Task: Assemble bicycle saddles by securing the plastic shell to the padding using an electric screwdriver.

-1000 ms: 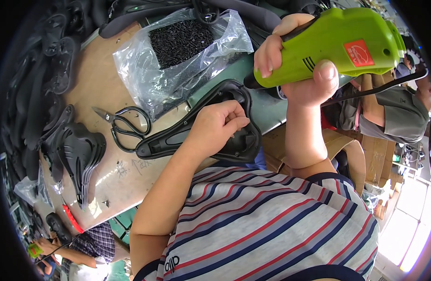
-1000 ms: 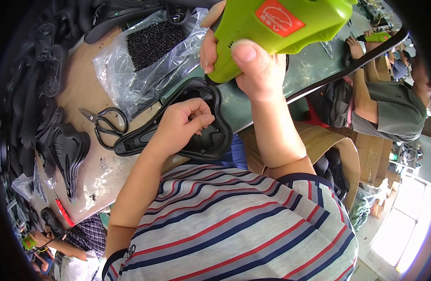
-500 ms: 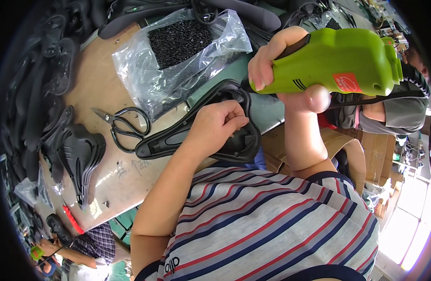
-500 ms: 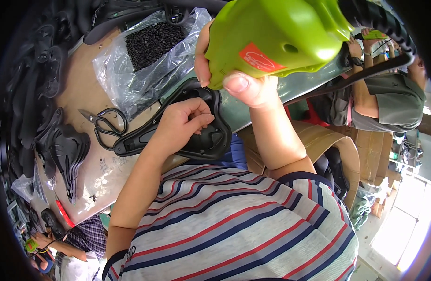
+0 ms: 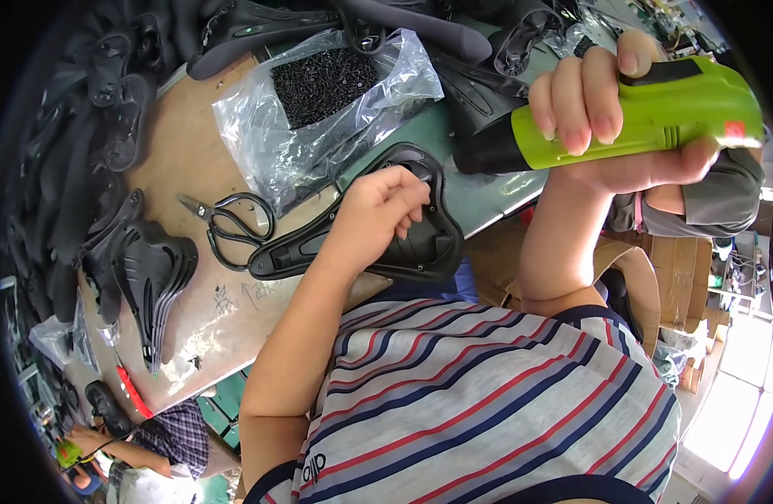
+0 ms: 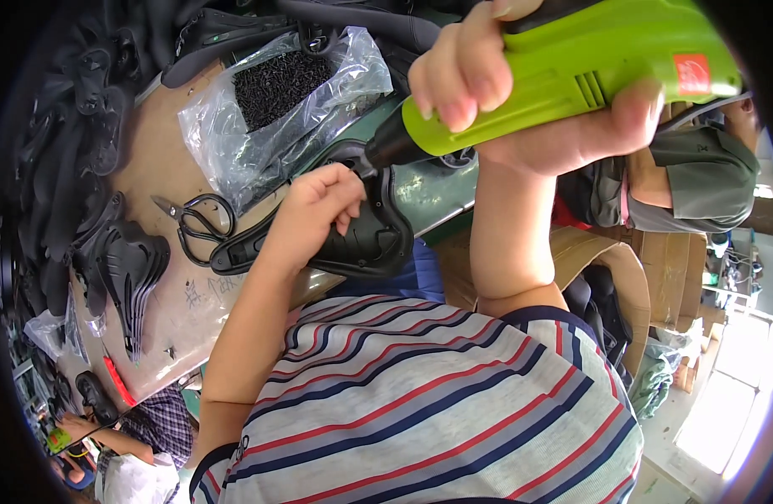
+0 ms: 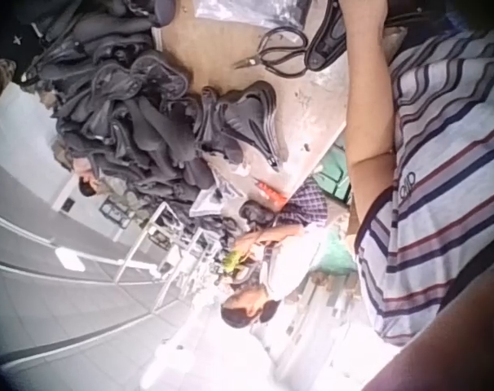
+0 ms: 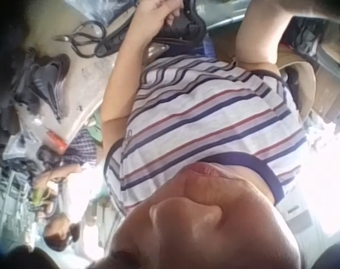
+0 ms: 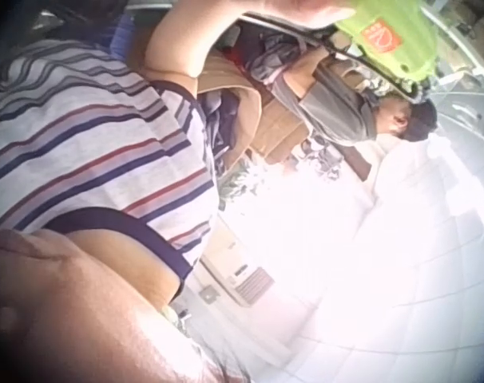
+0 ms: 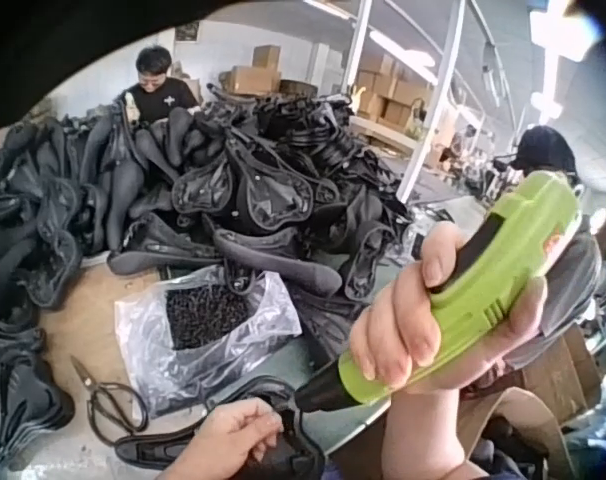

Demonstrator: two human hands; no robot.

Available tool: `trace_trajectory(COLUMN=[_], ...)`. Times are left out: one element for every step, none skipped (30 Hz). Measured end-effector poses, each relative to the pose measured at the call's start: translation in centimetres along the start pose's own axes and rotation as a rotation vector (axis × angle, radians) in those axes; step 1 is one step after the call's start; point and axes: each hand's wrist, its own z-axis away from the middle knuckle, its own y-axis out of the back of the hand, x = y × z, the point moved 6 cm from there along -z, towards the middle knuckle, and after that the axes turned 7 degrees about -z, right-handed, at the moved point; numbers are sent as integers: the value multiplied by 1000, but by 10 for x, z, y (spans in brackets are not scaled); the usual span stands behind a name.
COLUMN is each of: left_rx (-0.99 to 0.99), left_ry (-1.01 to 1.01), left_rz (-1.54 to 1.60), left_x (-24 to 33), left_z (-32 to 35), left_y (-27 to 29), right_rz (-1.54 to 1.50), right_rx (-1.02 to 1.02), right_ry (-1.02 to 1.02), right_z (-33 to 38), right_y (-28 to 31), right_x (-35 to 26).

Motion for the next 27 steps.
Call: trace_trajectory(left_rx=[1,-60,-120,-120,-118,-139,-161,-159,-160,-167,-176,-167,-168,-137,-107,-105,-73,-41,-45,-9,26,25,16,8,2,111,217], left_ry=[-1,-54,-105,-124,-117,-134,-152,-128,-123,-107,-92,-95,-92,-89,-87,-85,-63,-40,-36,-28,-18,-13,6,25,29,-125,-278], left_rz=[-3,280,562,582,581,605,629,628,628,629,630,623,625,604,583,585,571,557,558,532,505,508,432,356,360,-62,-486], left_x=[2,7,13,17,17,17,18,17,17,18,17,16,15,12,10,10,8,7,9,9,8,6,4,2,0,8,17], left_z=[1,5,8,11,13,15,18,19,21,23,24,25,25,26,26,28,29,29,29,30,31,31,30,29,28,26,29], left_y=[3,3,2,2,2,1,0,-3,-5,-8,-11,-13,-14,-12,-11,-12,-12,-12,-15,-16,-16,-16,-16,-16,-17,-11,-9], right_rz=[0,-60,-121,-152,-156,-196,-235,-249,-249,-224,-198,-197,-196,-156,-114,-60,-59,-21,18,88,87,157,232,235,238,276,313], right_rx=[-2,113,229,262,268,283,297,303,308,321,333,302,305,301,297,262,265,157,50,-21,-16,-49,-80,-74,-68,3,74], right_ry=[2,48,94,99,101,112,123,127,128,134,140,137,135,145,154,166,165,173,181,161,158,128,98,112,107,100,92], right_z=[7,15,22,25,27,28,29,29,31,32,33,33,34,35,36,36,38,38,39,37,37,38,40,41,45,48,52], right_y=[-2,2,6,6,5,5,4,3,3,3,3,1,-1,-4,-7,-13,-16,-26,-36,-46,-52,-59,-65,-63,-60,-51,-44], right_x=[1,-1,-3,-6,-7,-8,-9,-9,-8,-7,-7,-5,-4,-2,-2,-3,-3,-4,-5,-7,-9,-10,-10,-10,-10,-9,-8])
